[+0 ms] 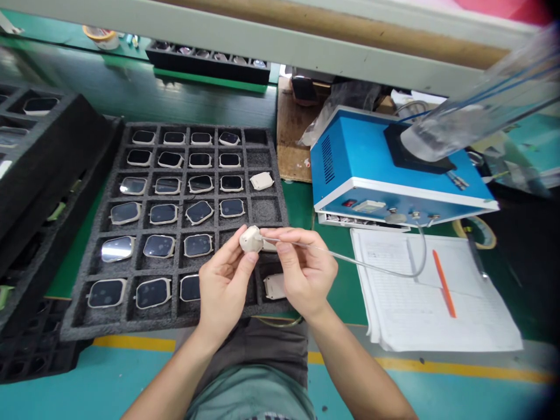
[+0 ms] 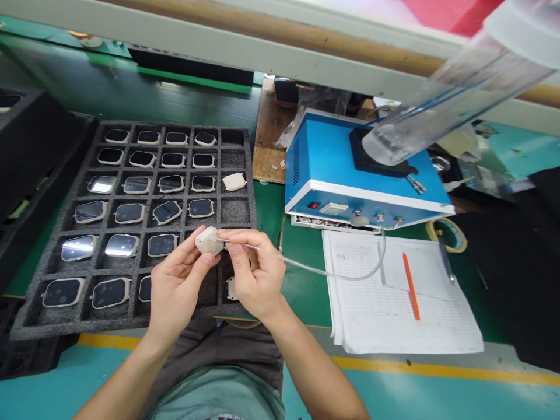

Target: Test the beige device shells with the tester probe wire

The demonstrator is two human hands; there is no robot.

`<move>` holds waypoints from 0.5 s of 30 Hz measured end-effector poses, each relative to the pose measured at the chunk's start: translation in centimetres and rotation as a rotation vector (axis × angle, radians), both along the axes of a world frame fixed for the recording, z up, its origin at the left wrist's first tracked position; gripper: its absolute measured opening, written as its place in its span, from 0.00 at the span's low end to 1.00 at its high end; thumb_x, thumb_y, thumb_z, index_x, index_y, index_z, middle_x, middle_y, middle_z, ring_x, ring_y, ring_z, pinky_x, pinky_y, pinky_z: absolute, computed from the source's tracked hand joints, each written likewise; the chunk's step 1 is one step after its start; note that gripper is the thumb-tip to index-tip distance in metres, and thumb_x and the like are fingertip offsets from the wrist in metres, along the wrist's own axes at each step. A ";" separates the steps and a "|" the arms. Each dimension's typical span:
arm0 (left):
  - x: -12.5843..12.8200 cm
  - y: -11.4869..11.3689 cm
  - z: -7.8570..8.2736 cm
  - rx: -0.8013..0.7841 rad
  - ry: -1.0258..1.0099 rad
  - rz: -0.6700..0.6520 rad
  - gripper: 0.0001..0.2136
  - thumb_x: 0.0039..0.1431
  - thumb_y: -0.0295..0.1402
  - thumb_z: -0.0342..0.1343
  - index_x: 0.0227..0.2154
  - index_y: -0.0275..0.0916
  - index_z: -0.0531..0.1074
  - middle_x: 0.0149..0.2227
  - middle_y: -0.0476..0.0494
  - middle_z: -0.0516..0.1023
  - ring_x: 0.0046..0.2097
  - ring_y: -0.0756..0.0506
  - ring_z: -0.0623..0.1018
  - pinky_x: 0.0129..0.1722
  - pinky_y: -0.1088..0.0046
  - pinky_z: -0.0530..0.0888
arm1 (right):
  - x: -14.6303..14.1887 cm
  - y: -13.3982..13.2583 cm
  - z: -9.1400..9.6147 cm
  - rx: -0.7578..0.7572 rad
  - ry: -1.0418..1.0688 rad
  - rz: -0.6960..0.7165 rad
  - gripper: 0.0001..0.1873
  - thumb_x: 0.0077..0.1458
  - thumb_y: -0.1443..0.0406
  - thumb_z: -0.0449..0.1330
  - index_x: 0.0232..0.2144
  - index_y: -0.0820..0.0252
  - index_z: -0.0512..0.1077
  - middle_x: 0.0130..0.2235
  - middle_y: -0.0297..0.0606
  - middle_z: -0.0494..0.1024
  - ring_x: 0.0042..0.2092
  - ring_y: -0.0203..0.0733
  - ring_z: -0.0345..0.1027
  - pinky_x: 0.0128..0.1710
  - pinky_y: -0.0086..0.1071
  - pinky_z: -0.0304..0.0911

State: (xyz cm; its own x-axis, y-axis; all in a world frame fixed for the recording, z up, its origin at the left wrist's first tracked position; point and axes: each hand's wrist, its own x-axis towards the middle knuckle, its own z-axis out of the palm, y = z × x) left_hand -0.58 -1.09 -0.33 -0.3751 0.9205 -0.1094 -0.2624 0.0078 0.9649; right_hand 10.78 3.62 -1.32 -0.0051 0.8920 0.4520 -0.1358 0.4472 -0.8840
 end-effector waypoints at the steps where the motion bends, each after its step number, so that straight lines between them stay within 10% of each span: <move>1: 0.0 0.0 0.0 0.002 0.000 -0.001 0.22 0.60 0.35 0.68 0.57 0.41 0.78 0.56 0.39 0.81 0.57 0.38 0.81 0.59 0.59 0.78 | 0.0 0.0 0.0 -0.001 0.002 0.002 0.04 0.66 0.68 0.61 0.41 0.54 0.75 0.41 0.38 0.85 0.46 0.45 0.83 0.47 0.41 0.81; 15: 0.0 0.0 0.0 -0.011 0.027 0.014 0.21 0.59 0.35 0.68 0.56 0.42 0.79 0.55 0.41 0.82 0.55 0.38 0.83 0.57 0.58 0.80 | 0.1 0.0 0.0 0.004 0.009 0.009 0.03 0.65 0.67 0.61 0.40 0.54 0.74 0.40 0.39 0.84 0.46 0.46 0.83 0.47 0.44 0.81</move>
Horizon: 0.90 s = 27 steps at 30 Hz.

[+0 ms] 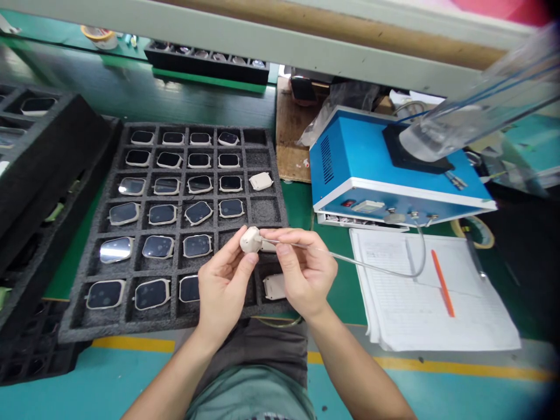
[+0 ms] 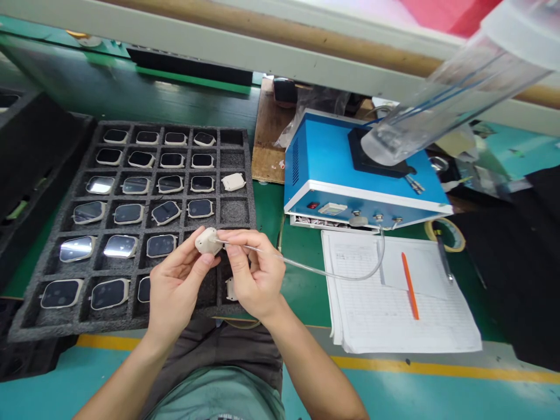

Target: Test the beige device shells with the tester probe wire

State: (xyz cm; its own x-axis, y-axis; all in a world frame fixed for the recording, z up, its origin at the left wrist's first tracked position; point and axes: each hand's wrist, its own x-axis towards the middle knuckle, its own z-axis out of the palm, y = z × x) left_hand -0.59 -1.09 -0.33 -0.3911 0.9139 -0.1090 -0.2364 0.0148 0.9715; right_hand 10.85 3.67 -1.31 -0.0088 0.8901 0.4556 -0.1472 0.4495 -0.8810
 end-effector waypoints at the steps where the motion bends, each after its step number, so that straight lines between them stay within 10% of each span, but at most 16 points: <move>1: 0.0 0.0 0.0 0.001 0.002 0.001 0.21 0.59 0.35 0.68 0.56 0.43 0.79 0.55 0.41 0.82 0.55 0.38 0.83 0.58 0.58 0.79 | 0.0 0.0 0.0 0.004 0.009 0.008 0.03 0.65 0.67 0.61 0.41 0.54 0.75 0.41 0.39 0.84 0.46 0.46 0.82 0.47 0.44 0.81; 27: -0.6 0.8 -0.4 -0.021 0.048 0.070 0.22 0.58 0.40 0.69 0.56 0.45 0.78 0.55 0.43 0.82 0.54 0.38 0.83 0.53 0.60 0.82 | -0.2 1.1 0.1 0.000 -0.024 0.050 0.07 0.65 0.63 0.60 0.44 0.56 0.75 0.44 0.43 0.84 0.45 0.43 0.82 0.45 0.37 0.79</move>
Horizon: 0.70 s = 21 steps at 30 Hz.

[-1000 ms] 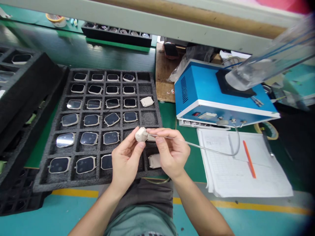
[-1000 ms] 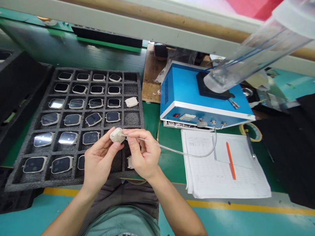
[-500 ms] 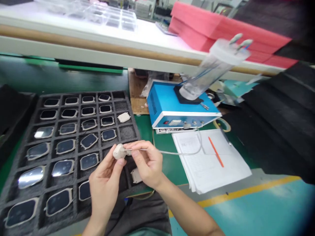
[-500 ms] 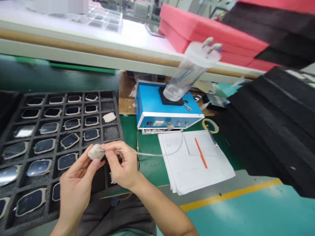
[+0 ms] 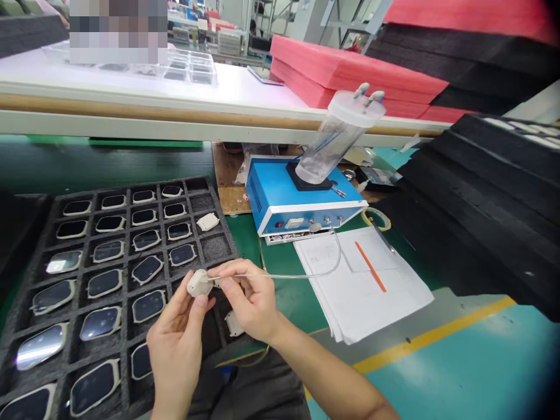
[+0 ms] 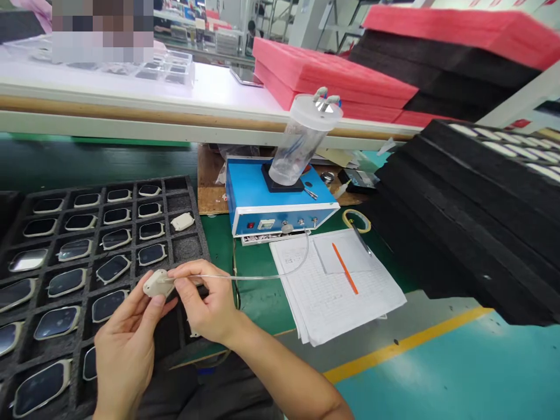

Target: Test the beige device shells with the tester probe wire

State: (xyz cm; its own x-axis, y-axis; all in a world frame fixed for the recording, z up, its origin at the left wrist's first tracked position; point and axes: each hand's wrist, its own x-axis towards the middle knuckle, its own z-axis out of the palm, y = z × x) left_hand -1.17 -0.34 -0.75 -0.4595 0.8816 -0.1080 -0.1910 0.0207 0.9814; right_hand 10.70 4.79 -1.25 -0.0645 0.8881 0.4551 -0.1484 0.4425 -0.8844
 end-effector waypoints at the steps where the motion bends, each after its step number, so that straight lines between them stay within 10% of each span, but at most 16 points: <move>1: 0.0 -0.1 0.0 0.015 -0.027 0.011 0.22 0.59 0.40 0.68 0.56 0.44 0.78 0.55 0.42 0.82 0.54 0.39 0.83 0.50 0.62 0.83 | 0.2 0.0 0.2 0.008 -0.030 -0.016 0.10 0.64 0.64 0.61 0.47 0.56 0.74 0.45 0.43 0.84 0.45 0.42 0.81 0.46 0.37 0.78; 9: -0.3 -0.6 0.2 0.056 -0.088 -0.069 0.20 0.63 0.42 0.64 0.54 0.41 0.76 0.52 0.40 0.80 0.46 0.45 0.81 0.40 0.73 0.82 | 1.0 0.7 1.5 0.031 -0.477 -0.021 0.06 0.59 0.67 0.63 0.32 0.56 0.81 0.27 0.33 0.80 0.27 0.35 0.69 0.26 0.29 0.64; 21: -1.0 -1.3 0.9 0.045 0.176 -0.262 0.26 0.64 0.47 0.60 0.60 0.37 0.74 0.58 0.35 0.79 0.47 0.42 0.84 0.44 0.68 0.83 | 3.6 -0.1 3.3 -0.031 -0.647 0.084 0.08 0.58 0.69 0.64 0.31 0.56 0.83 0.28 0.33 0.82 0.27 0.34 0.70 0.29 0.28 0.60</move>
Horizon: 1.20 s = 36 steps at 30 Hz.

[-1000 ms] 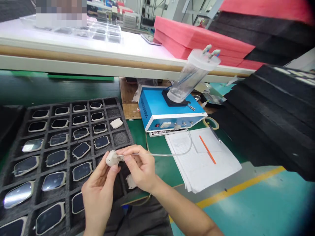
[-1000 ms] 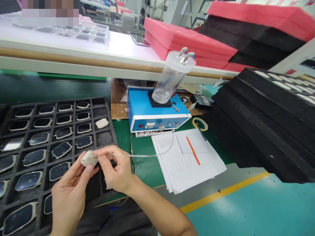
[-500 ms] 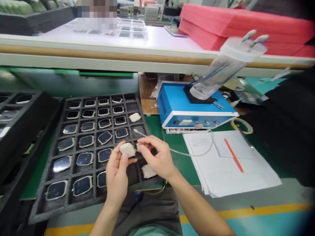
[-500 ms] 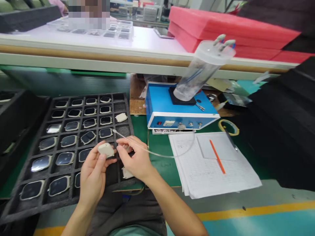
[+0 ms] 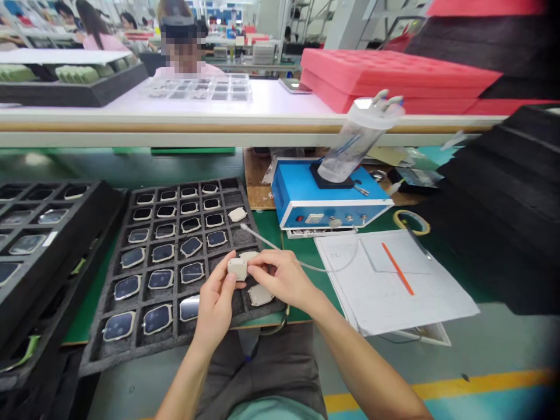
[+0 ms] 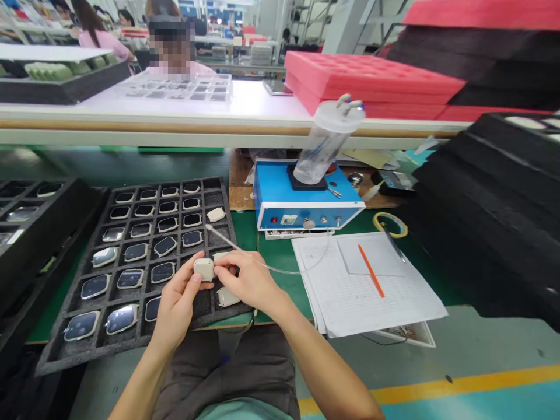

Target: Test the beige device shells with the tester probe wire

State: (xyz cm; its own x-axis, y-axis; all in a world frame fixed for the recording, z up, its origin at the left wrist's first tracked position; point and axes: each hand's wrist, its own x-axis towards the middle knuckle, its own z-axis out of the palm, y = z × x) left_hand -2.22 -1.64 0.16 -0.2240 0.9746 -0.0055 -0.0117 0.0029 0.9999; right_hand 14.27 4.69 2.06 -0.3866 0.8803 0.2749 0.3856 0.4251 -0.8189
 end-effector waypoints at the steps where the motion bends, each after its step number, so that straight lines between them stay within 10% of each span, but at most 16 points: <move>1: -0.1 -0.2 0.4 -0.010 0.036 -0.008 0.27 0.63 0.48 0.60 0.59 0.36 0.75 0.59 0.35 0.79 0.46 0.41 0.84 0.45 0.67 0.83 | 0.1 -0.2 0.0 -0.024 0.018 0.000 0.08 0.58 0.69 0.63 0.30 0.56 0.83 0.28 0.33 0.83 0.27 0.35 0.70 0.29 0.28 0.61; 11: 0.5 -3.5 2.4 -0.036 0.158 0.194 0.24 0.52 0.47 0.70 0.49 0.39 0.80 0.49 0.37 0.85 0.49 0.37 0.85 0.52 0.59 0.82 | -1.1 -3.1 -0.5 -0.082 0.246 -0.145 0.07 0.48 0.72 0.62 0.23 0.62 0.81 0.21 0.32 0.78 0.22 0.33 0.66 0.22 0.25 0.58; 18: -0.5 -1.2 5.2 0.041 -0.020 0.293 0.22 0.53 0.41 0.71 0.50 0.41 0.79 0.46 0.46 0.83 0.42 0.48 0.82 0.41 0.79 0.79 | 7.9 1.9 -2.5 0.288 -0.334 -0.546 0.10 0.59 0.71 0.59 0.33 0.61 0.82 0.33 0.40 0.85 0.34 0.40 0.75 0.34 0.29 0.64; 24: -0.5 1.0 8.2 -0.027 -0.163 0.167 0.29 0.43 0.38 0.75 0.50 0.38 0.78 0.39 0.49 0.78 0.36 0.53 0.74 0.34 0.83 0.73 | 13.5 5.9 -2.5 0.287 -0.584 -0.524 0.14 0.64 0.70 0.55 0.33 0.64 0.80 0.39 0.51 0.84 0.42 0.47 0.74 0.34 0.33 0.57; 36: 7.6 18.0 10.4 0.426 0.896 -0.224 0.16 0.57 0.34 0.60 0.48 0.37 0.75 0.48 0.35 0.76 0.52 0.36 0.75 0.55 0.56 0.71 | 13.5 4.9 -1.8 0.039 -0.503 -0.560 0.12 0.65 0.70 0.54 0.43 0.67 0.78 0.43 0.55 0.83 0.46 0.51 0.75 0.43 0.37 0.64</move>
